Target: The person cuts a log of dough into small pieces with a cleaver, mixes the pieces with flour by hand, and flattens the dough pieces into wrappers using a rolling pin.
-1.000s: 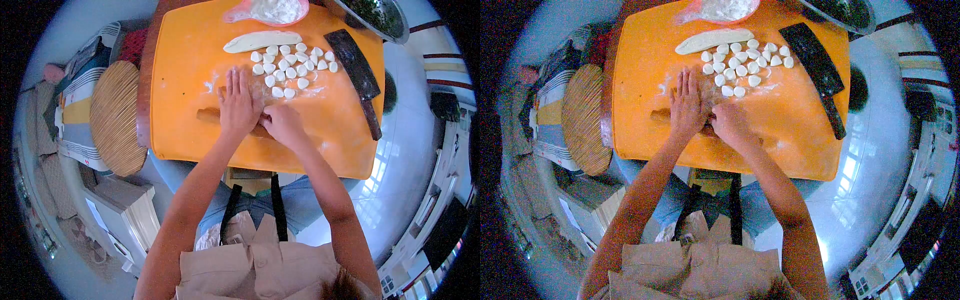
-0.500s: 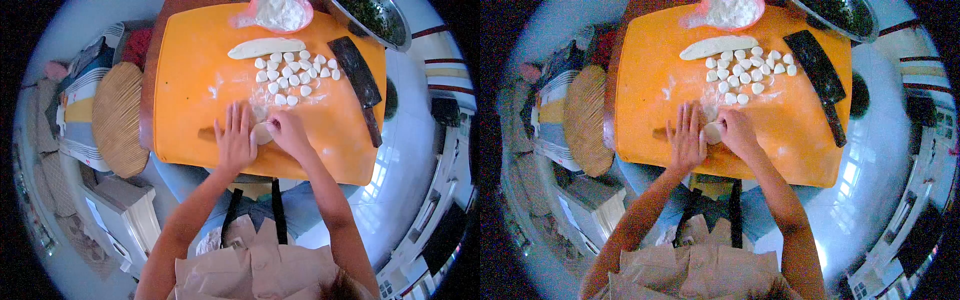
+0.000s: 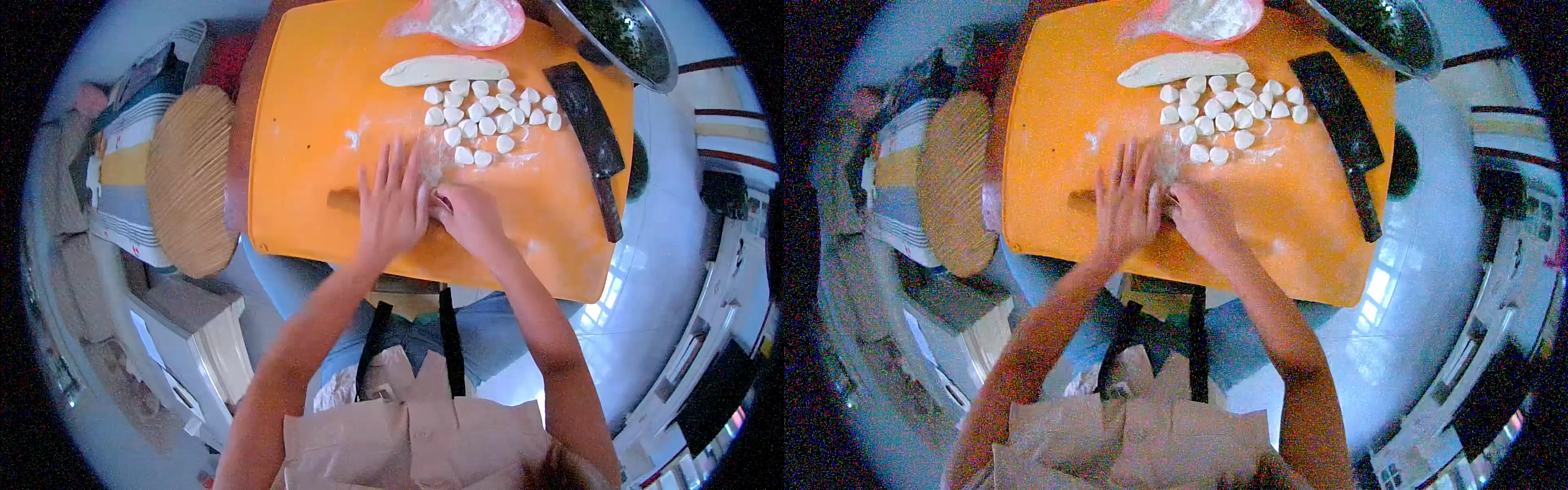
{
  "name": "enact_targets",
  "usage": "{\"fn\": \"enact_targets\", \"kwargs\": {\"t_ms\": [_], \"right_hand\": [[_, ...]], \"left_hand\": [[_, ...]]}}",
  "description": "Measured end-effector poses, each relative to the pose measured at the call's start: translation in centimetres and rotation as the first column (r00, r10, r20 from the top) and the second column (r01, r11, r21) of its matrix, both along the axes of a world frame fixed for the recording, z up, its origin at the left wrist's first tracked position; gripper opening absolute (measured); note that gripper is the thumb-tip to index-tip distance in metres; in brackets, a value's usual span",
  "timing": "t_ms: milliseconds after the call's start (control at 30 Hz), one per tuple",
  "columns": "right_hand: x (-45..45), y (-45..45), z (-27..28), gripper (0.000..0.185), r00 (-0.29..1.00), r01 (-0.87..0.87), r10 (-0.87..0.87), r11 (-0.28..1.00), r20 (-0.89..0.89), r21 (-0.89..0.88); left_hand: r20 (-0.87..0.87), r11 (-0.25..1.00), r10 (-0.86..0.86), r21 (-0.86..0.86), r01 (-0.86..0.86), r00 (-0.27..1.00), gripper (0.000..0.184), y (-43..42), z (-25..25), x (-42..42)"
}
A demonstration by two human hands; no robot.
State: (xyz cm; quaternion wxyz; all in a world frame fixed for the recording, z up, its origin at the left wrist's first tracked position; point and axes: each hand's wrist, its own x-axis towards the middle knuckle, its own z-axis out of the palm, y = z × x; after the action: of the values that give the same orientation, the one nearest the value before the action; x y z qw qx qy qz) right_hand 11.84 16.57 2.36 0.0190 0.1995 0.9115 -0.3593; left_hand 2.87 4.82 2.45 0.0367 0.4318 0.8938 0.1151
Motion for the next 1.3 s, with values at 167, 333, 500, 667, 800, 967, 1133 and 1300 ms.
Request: {"fn": "enact_targets", "kwargs": {"t_ms": [167, 333, 500, 667, 800, 967, 1133, 1300], "right_hand": [[-1.1, 1.8, -0.7, 0.010, 0.999, 0.011, -0.013, 0.998, -0.038, -0.056], [0.3, 0.2, -0.3, 0.007, 0.997, 0.052, -0.059, 0.992, -0.052, -0.115], [-1.5, 1.3, -1.1, 0.008, 1.000, 0.014, -0.013, 0.997, -0.016, 0.076], [0.0, 0.7, -1.2, 0.010, 0.966, 0.064, -0.114, 0.975, -0.232, -0.214], [-1.1, 0.9, -0.5, 0.012, 0.999, -0.031, 0.031, 0.994, -0.005, 0.105], [-0.7, 1.4, -0.5, 0.012, 0.988, 0.110, -0.130, 0.971, -0.079, -0.213], [-0.3, 0.5, 0.2, 0.011, 0.999, 0.030, -0.033, 0.996, -0.036, -0.081], [-0.6, 2.2, -1.2, 0.013, 0.989, 0.084, -0.101, 0.985, -0.108, -0.154]], "left_hand": [[0.064, 0.998, 0.058, 0.018, -0.060, 0.996, 0.056, 1.7, -1.2, -0.9], [0.082, 0.997, -0.015, -0.068, 0.020, 0.996, 0.058, -1.9, -0.3, 1.1], [0.064, 0.992, 0.066, 0.108, -0.073, 0.996, 0.058, 3.8, -2.8, -2.9], [0.017, 0.985, -0.051, -0.167, 0.053, 0.999, 0.058, -2.2, -0.6, 1.1], [0.042, 0.999, 0.034, -0.008, -0.033, 0.999, 0.059, 2.6, -1.3, -1.9], [0.040, 0.984, -0.048, -0.170, 0.054, 0.998, 0.058, -3.0, 0.4, 2.4], [0.055, 0.998, -0.007, -0.067, 0.011, 0.998, 0.061, 0.1, -0.7, 0.1], [0.033, 1.000, 0.009, -0.003, -0.009, 0.999, 0.061, 0.5, -1.0, -0.3]]}}
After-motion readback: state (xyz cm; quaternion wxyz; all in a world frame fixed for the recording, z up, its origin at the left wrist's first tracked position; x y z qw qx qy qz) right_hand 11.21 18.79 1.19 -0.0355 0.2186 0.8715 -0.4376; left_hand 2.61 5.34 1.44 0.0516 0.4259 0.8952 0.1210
